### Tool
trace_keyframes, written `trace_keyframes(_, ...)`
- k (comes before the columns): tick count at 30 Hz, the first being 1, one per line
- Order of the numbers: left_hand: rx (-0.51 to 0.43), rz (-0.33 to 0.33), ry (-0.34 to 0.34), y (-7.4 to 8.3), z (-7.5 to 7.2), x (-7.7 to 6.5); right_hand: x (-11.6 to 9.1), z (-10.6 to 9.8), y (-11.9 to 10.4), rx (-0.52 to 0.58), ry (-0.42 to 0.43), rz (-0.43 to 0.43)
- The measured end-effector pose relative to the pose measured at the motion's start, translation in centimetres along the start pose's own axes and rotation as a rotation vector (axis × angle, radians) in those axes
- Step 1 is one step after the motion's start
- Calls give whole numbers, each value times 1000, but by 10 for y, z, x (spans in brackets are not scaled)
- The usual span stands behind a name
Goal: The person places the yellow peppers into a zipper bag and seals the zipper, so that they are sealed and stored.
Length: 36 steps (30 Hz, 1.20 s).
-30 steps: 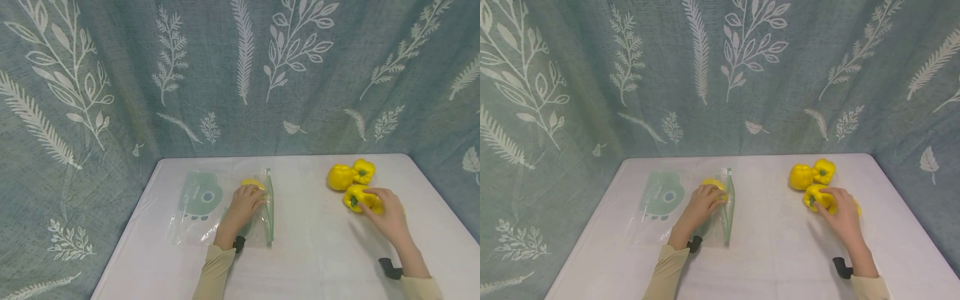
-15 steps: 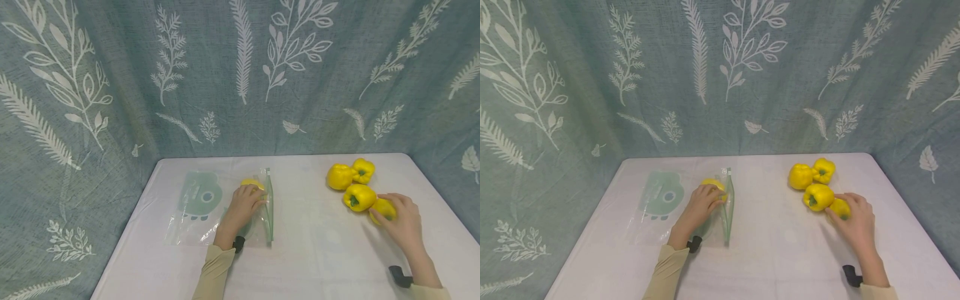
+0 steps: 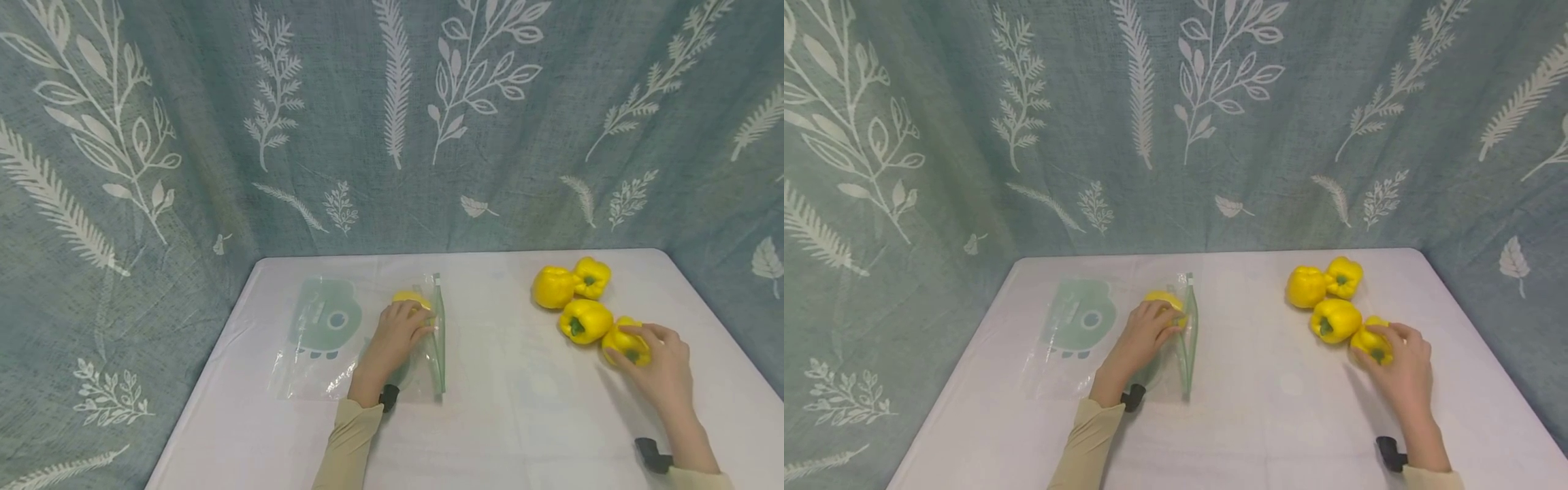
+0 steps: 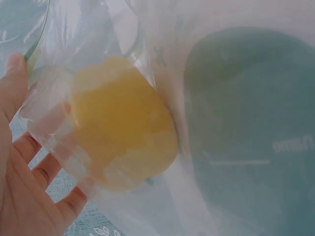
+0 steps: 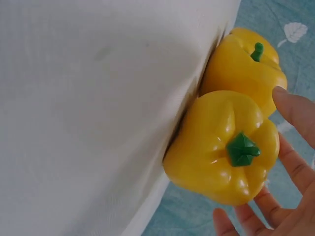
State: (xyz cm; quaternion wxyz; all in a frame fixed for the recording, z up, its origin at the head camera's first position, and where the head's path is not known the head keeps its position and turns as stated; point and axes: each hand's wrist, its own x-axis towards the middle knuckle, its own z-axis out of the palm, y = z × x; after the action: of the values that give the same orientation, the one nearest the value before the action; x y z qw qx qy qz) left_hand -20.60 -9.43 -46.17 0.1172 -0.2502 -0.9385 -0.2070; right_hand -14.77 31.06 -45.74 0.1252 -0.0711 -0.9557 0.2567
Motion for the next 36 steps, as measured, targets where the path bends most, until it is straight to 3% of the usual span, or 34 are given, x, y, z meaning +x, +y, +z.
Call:
trace_keyframes(13,-11,-11,-17,0,1,0,2,2,0,35,-21,105)
trace_keyframes(27,19,0,-12,0,1,1,-1,-1,3,72,-22,163)
trace_keyframes(36,-5,0,-1,0,-2,-1,-3,-3,4,97,5,157)
